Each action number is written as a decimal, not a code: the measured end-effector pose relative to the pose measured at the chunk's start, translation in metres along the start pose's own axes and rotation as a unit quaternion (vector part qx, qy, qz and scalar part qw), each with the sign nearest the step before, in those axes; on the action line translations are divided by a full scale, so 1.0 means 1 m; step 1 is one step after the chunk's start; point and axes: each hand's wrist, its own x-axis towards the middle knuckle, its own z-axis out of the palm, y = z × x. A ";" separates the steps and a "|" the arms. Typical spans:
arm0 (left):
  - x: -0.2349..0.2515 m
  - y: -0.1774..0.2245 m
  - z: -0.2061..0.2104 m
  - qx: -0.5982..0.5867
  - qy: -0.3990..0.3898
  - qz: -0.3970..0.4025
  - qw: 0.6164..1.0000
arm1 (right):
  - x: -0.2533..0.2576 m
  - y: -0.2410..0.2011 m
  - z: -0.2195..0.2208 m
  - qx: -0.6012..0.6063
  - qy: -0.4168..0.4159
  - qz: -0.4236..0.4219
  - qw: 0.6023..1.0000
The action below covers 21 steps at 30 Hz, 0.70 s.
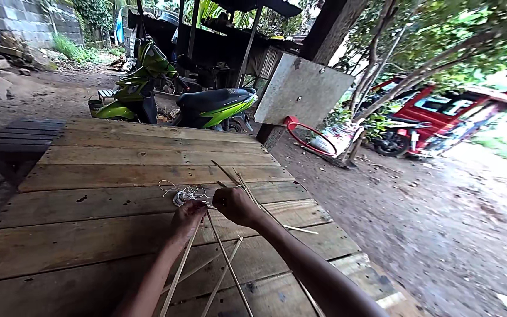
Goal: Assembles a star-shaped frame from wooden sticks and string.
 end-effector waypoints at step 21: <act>-0.006 -0.002 0.007 0.097 0.032 0.027 0.994 | 0.054 -0.009 -0.008 0.071 -0.076 -0.163 0.981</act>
